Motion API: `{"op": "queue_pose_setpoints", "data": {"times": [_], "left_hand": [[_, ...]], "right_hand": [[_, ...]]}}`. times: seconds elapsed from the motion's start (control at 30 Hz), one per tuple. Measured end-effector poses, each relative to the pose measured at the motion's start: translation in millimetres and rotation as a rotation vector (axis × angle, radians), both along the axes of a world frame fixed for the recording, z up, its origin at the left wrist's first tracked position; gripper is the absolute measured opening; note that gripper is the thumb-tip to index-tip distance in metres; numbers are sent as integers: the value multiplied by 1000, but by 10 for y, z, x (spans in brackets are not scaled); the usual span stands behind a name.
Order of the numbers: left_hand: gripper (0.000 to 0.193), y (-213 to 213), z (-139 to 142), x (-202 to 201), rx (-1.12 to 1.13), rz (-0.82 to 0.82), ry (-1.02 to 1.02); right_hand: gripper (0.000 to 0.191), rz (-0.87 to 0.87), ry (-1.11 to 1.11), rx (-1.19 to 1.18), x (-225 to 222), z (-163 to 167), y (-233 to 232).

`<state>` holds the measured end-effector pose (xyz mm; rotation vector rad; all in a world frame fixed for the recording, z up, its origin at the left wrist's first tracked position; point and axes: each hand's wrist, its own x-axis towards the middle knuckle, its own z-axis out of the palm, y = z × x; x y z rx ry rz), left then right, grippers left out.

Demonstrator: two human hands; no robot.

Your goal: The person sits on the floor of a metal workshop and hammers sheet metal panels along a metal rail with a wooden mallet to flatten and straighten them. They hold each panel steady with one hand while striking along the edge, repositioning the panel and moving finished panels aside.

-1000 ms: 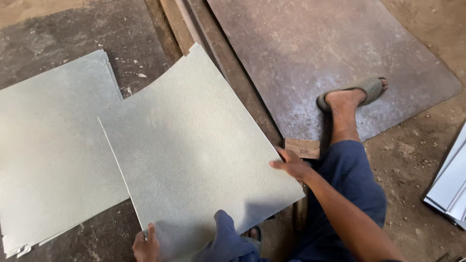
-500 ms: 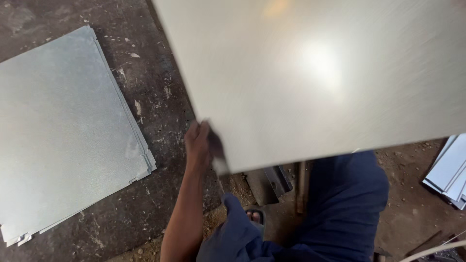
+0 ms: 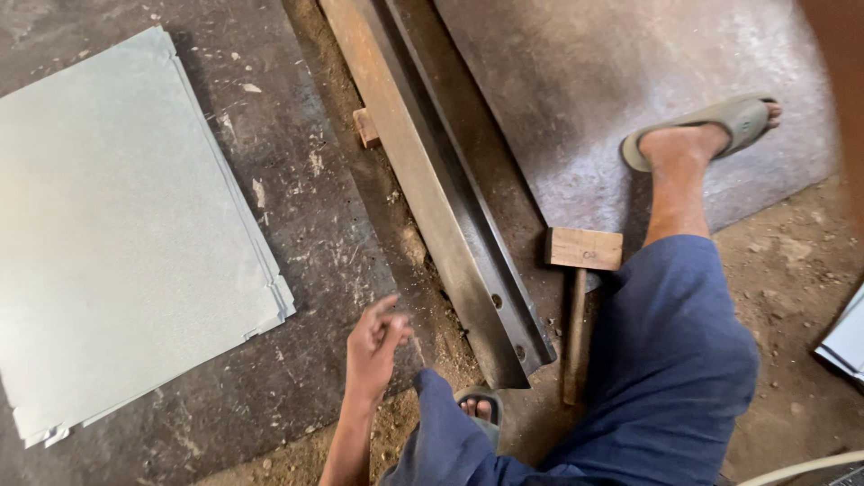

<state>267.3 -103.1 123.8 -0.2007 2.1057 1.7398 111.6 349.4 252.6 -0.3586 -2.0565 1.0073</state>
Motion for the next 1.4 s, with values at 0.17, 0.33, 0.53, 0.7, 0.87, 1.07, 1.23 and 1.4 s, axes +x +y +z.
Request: {"op": "queue_pose_setpoints", "data": {"times": [0.17,0.33,0.53,0.7,0.87,1.07,1.23,1.4], "left_hand": [[42,-481,-542,525,28,213,-28],[38,-803,-900,699,37,356,-38],[29,-1773,-1125,91,-442,406,339],[60,-2359,-1090,-698,-1055,339,485],[95,-2301,-889,-973,-1021,90,56],[95,-2352,-855,-779,-1103,-60,178],[68,-2566,-919,-688,-1187,-65,329],[78,-2478,-885,-769,-1126,-64,304]], "right_hand": [[47,382,-490,300,-555,-263,-399],[32,707,-569,268,646,-1211,-1109],[33,597,-992,107,2262,-1538,-854],[27,536,-779,-258,3259,-2168,-272],[31,330,-863,-358,3765,-2669,-64],[33,255,-933,-399,3841,-2716,-143],[35,264,-945,-409,3852,-2684,-206],[37,269,-961,-413,3784,-2683,-261]]}}
